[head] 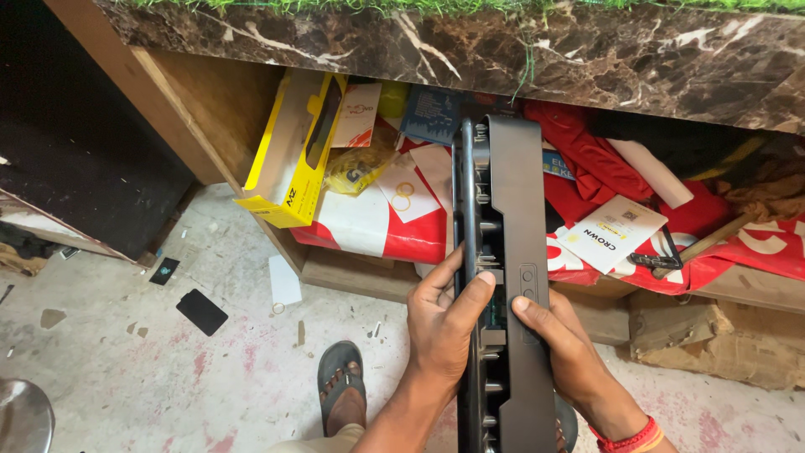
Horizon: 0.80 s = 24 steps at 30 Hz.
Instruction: The person holds a black soundbar enclosure and pries apart its plastic casing, exposing an internal circuit board and wiring. They manipulate the two housing halves, reposition the board, and press the casing sections back together while working at a cluttered repair bench.
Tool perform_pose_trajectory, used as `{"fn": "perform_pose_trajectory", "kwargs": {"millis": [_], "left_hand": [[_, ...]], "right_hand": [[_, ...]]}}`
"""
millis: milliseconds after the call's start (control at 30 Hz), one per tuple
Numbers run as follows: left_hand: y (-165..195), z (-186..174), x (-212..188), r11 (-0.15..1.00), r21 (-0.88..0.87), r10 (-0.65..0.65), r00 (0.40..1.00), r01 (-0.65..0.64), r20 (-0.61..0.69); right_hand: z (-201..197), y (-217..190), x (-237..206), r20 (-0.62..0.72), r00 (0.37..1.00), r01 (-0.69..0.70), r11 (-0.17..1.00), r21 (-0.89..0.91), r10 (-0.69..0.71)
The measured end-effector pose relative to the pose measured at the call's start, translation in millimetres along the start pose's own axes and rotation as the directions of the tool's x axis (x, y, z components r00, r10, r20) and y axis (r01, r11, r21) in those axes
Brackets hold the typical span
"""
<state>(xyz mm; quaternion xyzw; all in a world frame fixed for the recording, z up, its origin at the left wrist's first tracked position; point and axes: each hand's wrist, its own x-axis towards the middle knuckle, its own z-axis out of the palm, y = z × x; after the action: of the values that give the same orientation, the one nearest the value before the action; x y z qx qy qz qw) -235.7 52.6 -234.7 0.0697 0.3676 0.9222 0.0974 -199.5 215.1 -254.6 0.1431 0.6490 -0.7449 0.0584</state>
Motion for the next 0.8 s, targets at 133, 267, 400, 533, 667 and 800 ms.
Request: {"fn": "perform_pose_trajectory", "kwargs": {"millis": [133, 267, 400, 533, 667, 800], "left_hand": [[1.8, 0.6, 0.2, 1.000, -0.018, -0.006, 1.000, 0.006, 0.000], [3.2, 1.2, 0.3, 1.000, 0.009, 0.005, 1.000, -0.005, -0.001], [3.3, 0.7, 0.0, 1.000, -0.005, 0.008, 1.000, -0.008, 0.008], [1.4, 0.4, 0.8, 1.000, -0.009, 0.005, 1.000, -0.005, -0.004], [-0.8, -0.6, 1.2, 1.000, 0.004, 0.012, 1.000, -0.012, -0.006], [-1.6, -1.4, 0.8, 1.000, 0.011, 0.024, 1.000, -0.024, 0.008]], "right_hand": [[3.0, -2.5, -1.5, -0.055, 0.998, -0.039, 0.999, 0.002, 0.039], [3.5, -4.9, -1.6, 0.032, 0.999, 0.023, 1.000, -0.007, -0.022], [4.2, -5.8, -1.8, 0.034, 0.999, 0.026, 1.000, -0.007, -0.026], [6.2, -6.6, -1.9, 0.024, 0.999, 0.027, 1.000, -0.001, -0.027], [6.1, -7.9, -3.0, 0.060, 0.996, 0.060, 0.998, -0.018, -0.058], [5.5, -8.8, -3.6, 0.065, 0.995, 0.072, 0.996, -0.048, -0.069]]}}
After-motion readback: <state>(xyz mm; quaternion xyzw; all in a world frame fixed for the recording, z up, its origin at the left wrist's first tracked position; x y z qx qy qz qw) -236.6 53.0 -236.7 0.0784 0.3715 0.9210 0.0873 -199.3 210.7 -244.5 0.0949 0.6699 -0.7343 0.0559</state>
